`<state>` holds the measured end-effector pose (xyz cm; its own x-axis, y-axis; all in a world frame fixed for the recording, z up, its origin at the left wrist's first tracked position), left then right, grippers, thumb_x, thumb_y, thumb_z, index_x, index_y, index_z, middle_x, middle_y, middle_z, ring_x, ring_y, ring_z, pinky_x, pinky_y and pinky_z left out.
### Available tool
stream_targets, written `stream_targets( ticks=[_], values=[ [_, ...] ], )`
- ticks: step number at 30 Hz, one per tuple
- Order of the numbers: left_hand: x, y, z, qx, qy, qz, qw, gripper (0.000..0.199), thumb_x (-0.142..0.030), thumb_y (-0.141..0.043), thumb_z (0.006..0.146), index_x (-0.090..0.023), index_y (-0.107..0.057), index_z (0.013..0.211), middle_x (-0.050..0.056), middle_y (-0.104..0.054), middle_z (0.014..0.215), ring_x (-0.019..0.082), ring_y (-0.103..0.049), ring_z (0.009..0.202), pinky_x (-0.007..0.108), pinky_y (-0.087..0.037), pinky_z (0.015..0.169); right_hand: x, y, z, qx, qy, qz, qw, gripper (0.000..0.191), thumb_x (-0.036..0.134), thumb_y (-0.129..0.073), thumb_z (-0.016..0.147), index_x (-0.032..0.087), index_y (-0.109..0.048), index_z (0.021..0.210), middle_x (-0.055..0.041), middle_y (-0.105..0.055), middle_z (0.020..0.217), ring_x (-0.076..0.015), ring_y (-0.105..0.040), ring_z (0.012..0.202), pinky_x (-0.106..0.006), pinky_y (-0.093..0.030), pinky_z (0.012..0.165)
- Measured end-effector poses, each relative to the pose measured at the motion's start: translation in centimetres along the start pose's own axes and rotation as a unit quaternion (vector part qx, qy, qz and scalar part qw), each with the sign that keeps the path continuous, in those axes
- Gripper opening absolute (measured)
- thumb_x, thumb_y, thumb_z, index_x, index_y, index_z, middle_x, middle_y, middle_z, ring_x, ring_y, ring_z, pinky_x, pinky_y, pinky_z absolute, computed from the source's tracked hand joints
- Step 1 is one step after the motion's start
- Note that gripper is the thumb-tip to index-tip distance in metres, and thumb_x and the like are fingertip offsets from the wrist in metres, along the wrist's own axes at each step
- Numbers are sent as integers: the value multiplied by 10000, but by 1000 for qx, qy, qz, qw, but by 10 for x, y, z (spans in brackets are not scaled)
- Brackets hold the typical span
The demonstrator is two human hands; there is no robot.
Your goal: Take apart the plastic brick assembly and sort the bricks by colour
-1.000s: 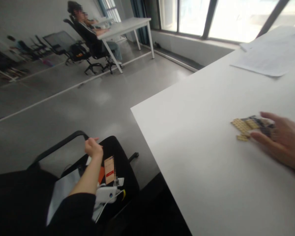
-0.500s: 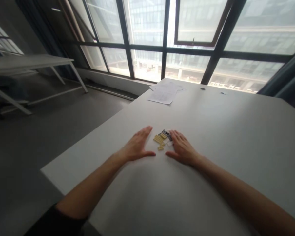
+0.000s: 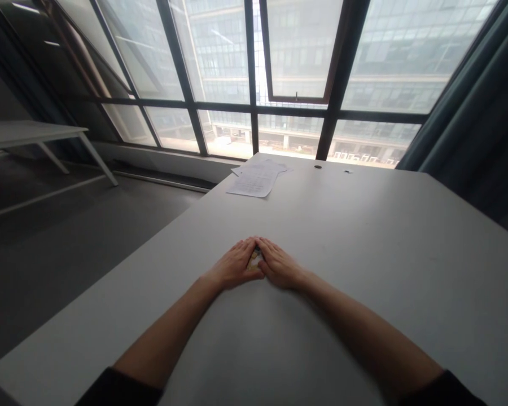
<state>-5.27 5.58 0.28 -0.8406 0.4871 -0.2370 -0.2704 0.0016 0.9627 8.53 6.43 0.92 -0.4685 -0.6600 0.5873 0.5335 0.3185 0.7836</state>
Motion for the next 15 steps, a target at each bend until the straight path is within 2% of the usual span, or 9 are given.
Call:
stream_targets(
  ticks=[3, 6, 8, 10, 13, 15],
  values=[
    [1, 1, -1, -22, 10, -7, 1000, 976, -589, -620, 745, -132, -164, 1477, 188, -310, 1496, 294, -305, 1379, 453, -264, 1128, -14, 11, 0, -91, -65, 159, 981, 710, 440, -385, 902, 32, -214, 1457, -190, -248, 1521, -225, -219, 1420, -397, -170, 1172],
    [1, 2, -1, -20, 11, -4, 1000, 1026, -627, -639, 707, -148, -166, 1481, 178, -300, 1504, 303, -293, 1384, 464, -254, 1132, -30, 15, -3, -178, -141, 302, 926, 872, 644, -346, 863, 36, -179, 1466, -206, -245, 1517, -239, -241, 1413, -403, -185, 1164],
    [0, 2, 1, -12, 8, 3, 1000, 1039, -655, -634, 693, -153, -179, 1480, 171, -285, 1512, 304, -274, 1393, 466, -239, 1139, -31, 12, -2, -195, -161, 358, 899, 946, 725, -323, 828, 50, -165, 1472, -203, -244, 1518, -241, -248, 1411, -401, -189, 1161],
    [-1, 2, 2, -9, 7, 10, 1000, 1035, -672, -623, 690, -155, -194, 1478, 164, -269, 1521, 304, -260, 1399, 462, -225, 1146, -27, 8, 3, -201, -164, 381, 888, 994, 771, -323, 799, 52, -182, 1470, -204, -251, 1515, -250, -246, 1411, -399, -182, 1161],
    [-2, 2, 2, -7, 6, 19, 1000, 1021, -692, -598, 697, -161, -208, 1477, 157, -264, 1524, 301, -256, 1402, 455, -212, 1152, -18, 2, 14, -208, -161, 387, 884, 999, 787, -318, 790, 57, -217, 1464, -201, -281, 1505, -263, -267, 1401, -399, -196, 1155],
    [-2, 2, 2, -6, 4, 24, 1000, 988, -685, -583, 717, -165, -221, 1475, 152, -279, 1519, 296, -263, 1399, 454, -216, 1150, -15, -1, 21, -209, -158, 378, 888, 935, 755, -302, 825, 70, -241, 1458, -187, -315, 1493, -253, -295, 1390, -391, -225, 1145]
  ],
)
Point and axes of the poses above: each hand's wrist, its own z-axis towards the middle knuckle, its own y-axis out of the back of the hand, x = y × z, the point moved 5 cm from there along z, towards the middle knuckle
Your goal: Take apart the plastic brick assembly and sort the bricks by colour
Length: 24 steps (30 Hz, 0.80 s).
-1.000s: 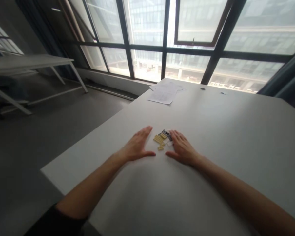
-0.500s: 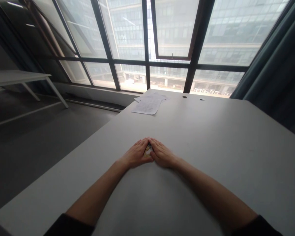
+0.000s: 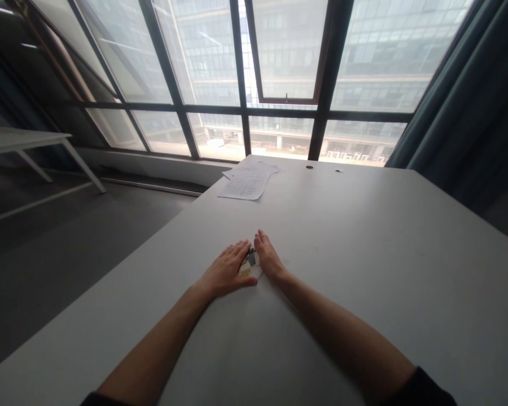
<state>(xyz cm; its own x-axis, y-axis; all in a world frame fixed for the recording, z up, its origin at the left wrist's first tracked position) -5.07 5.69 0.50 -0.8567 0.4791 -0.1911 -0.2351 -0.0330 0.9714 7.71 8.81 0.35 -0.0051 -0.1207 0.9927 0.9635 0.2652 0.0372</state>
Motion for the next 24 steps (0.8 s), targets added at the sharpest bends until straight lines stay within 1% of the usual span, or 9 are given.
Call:
stream_targets(
  ticks=[5, 9, 12, 15, 18, 19, 21, 22, 24],
  values=[
    [0, 2, 0, -12, -8, 6, 1000, 838, -652, -514, 799, -161, -305, 1445, 153, -322, 1500, 294, -305, 1381, 474, -230, 1144, -7, -6, 8, 29, 11, -66, 997, 703, 587, -160, 948, 94, -258, 1439, -167, -401, 1449, -199, -376, 1348, -375, -332, 1086],
    [-1, 5, -2, -28, 1, 0, 1000, 707, -601, -464, 856, -178, -363, 1414, 137, -357, 1485, 289, -331, 1368, 486, -261, 1132, -8, 16, -1, 0, 18, -60, 998, 671, 517, -20, 961, 99, -219, 1446, -171, -434, 1425, -180, -416, 1323, -375, -382, 1046],
    [3, 8, -4, -68, 13, -53, 996, 665, -581, -460, 866, -182, -391, 1392, 131, -400, 1459, 282, -355, 1353, 473, -291, 1122, -4, 58, -21, -42, 18, -18, 999, 713, 518, 51, 940, 90, -185, 1458, -186, -426, 1428, -193, -425, 1320, -393, -398, 1037],
    [22, 14, -5, -167, 82, -183, 965, 704, -636, -462, 838, -162, -434, 1357, 150, -453, 1415, 299, -395, 1326, 485, -299, 1114, 6, 120, -51, -99, 30, -13, 995, 780, 560, 115, 901, 121, -187, 1472, -175, -466, 1397, -230, -465, 1288, -458, -412, 1021],
    [40, 33, -6, -301, 153, -305, 891, 709, -642, -284, 899, -128, -391, 1376, 185, -433, 1420, 311, -401, 1322, 524, -294, 1101, 22, 193, -88, -222, 28, 55, 973, 841, 663, 32, 866, 142, -317, 1427, -185, -560, 1286, -301, -509, 1234, -555, -411, 993],
    [41, 44, -8, -360, 153, -357, 848, 705, -631, -237, 913, -127, -369, 1388, 185, -420, 1430, 308, -402, 1323, 522, -296, 1101, 30, 214, -102, -266, 35, 73, 960, 865, 690, 23, 850, 145, -343, 1413, -188, -559, 1283, -314, -506, 1233, -573, -403, 991],
    [28, 68, -8, -415, 118, -388, 814, 736, -653, -92, 907, -181, -266, 1444, 122, -326, 1504, 269, -327, 1372, 479, -266, 1130, 54, 241, -131, -308, 73, 59, 947, 898, 711, 45, 828, 150, -320, 1427, -185, -485, 1367, -313, -465, 1273, -568, -390, 1007],
    [14, 81, -10, -437, 67, -399, 803, 760, -685, -105, 888, -198, -273, 1447, 96, -314, 1514, 274, -293, 1387, 475, -231, 1148, 67, 246, -145, -305, 99, 25, 947, 907, 710, 71, 821, 157, -280, 1449, -176, -427, 1421, -303, -432, 1304, -552, -381, 1025],
    [-20, 100, -15, -430, 4, -369, 824, 881, -824, -168, 775, -277, -254, 1460, 22, -252, 1545, 315, -227, 1408, 494, -198, 1164, 90, 242, -170, -268, 135, -78, 951, 961, 742, 113, 779, 174, -223, 1477, -159, -355, 1475, -299, -367, 1350, -539, -359, 1054]
  ],
)
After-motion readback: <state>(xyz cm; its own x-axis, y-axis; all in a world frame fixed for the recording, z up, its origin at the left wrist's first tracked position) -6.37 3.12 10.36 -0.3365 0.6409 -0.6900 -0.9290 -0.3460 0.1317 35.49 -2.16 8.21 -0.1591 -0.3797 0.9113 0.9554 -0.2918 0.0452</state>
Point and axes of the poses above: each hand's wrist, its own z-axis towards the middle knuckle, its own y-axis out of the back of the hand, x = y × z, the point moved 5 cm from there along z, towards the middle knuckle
